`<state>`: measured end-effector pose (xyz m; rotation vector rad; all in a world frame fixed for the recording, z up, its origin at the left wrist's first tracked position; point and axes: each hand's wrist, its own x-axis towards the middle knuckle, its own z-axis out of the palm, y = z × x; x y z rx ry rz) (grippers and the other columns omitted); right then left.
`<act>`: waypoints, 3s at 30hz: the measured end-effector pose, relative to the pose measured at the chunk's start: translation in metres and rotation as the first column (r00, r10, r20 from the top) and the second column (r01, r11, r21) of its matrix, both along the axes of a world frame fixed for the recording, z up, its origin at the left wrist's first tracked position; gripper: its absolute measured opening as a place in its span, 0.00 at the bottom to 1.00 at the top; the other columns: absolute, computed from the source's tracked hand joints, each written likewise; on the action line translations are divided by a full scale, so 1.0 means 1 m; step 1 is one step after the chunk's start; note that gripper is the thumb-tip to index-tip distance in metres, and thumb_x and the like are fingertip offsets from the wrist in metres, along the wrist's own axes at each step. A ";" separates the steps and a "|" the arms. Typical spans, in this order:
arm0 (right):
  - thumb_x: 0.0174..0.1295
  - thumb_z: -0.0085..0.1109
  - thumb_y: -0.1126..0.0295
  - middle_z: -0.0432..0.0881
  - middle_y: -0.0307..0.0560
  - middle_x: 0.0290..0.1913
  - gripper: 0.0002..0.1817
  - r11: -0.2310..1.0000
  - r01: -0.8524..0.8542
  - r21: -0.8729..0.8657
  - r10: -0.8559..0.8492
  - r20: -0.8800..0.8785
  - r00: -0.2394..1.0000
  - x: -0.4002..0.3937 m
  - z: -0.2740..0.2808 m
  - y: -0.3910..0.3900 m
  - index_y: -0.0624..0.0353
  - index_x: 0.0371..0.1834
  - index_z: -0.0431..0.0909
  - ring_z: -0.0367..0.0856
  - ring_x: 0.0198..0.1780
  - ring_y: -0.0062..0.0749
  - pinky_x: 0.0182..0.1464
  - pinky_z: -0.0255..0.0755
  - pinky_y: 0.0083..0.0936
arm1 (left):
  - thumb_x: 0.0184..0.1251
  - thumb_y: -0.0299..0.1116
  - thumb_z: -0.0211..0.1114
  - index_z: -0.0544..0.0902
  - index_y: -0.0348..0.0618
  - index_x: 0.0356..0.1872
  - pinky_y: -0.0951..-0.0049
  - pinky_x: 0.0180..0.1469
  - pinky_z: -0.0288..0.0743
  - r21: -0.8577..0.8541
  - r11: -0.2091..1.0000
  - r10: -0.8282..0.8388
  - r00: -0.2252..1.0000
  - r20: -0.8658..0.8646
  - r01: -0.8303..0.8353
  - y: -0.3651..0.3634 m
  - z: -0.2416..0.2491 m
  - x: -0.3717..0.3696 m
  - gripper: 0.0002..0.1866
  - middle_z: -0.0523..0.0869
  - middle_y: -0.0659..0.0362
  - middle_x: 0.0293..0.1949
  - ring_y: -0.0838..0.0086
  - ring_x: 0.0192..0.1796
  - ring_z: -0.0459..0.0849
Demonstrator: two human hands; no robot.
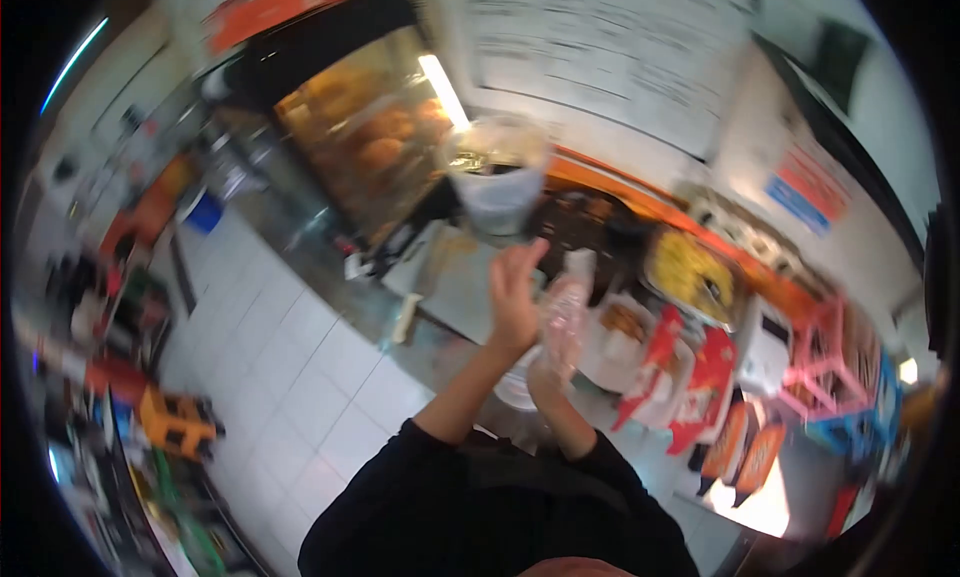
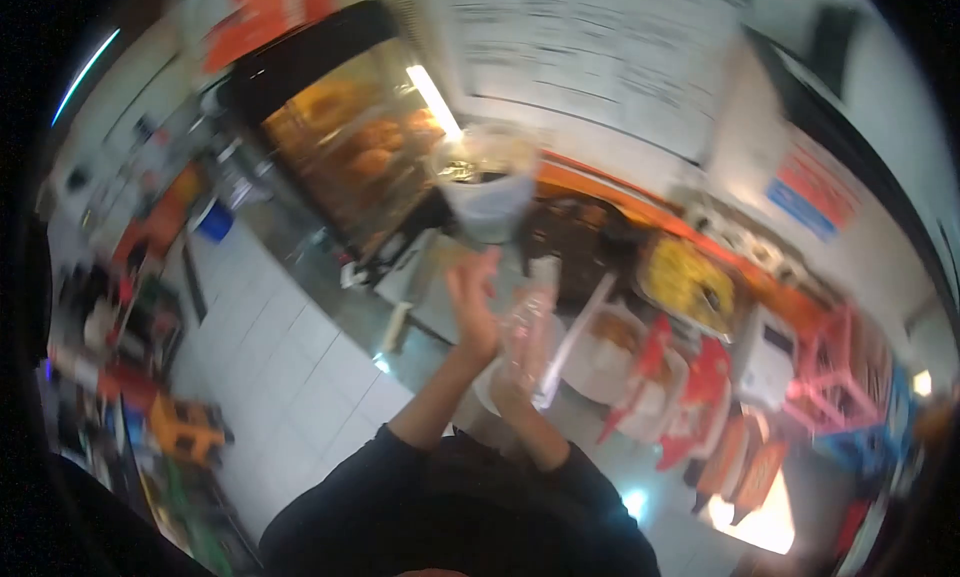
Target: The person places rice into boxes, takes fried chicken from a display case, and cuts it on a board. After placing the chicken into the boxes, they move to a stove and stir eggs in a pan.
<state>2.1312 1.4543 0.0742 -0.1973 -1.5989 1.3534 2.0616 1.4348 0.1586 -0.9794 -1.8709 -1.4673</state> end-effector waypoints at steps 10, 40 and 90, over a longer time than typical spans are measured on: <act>0.38 0.67 0.88 0.61 0.54 0.65 0.53 0.944 -0.323 -0.071 0.313 0.505 0.805 -0.019 0.079 -0.048 0.55 0.72 0.53 0.84 0.35 0.29 0.24 0.72 0.15 | 0.56 0.27 0.61 0.63 0.50 0.62 0.60 0.35 0.70 -0.079 0.925 -0.313 0.862 0.398 0.372 -0.130 -0.023 -0.095 0.30 0.77 0.55 0.30 0.58 0.32 0.80; 0.66 0.42 0.42 0.59 0.51 0.71 0.37 -0.586 0.177 -0.790 0.538 -0.544 -0.644 -0.904 -0.096 -0.895 0.52 0.72 0.55 0.61 0.69 0.39 0.65 0.60 0.38 | 0.60 0.45 0.60 0.72 0.52 0.64 0.45 0.67 0.53 -0.619 0.733 0.267 0.957 -0.118 -0.281 -0.955 -0.191 -0.771 0.29 0.70 0.53 0.65 0.53 0.70 0.63; 0.50 0.59 0.68 0.84 0.44 0.29 0.05 -0.061 -0.631 0.773 -0.871 0.268 0.412 -2.510 0.213 -1.186 0.53 0.25 0.84 0.84 0.29 0.36 0.24 0.73 0.28 | 0.75 0.50 0.41 0.64 0.47 0.64 0.83 0.17 0.58 0.657 0.701 -0.414 -0.592 0.692 0.277 -1.424 -0.038 -2.419 0.24 0.66 0.68 0.26 0.83 0.21 0.62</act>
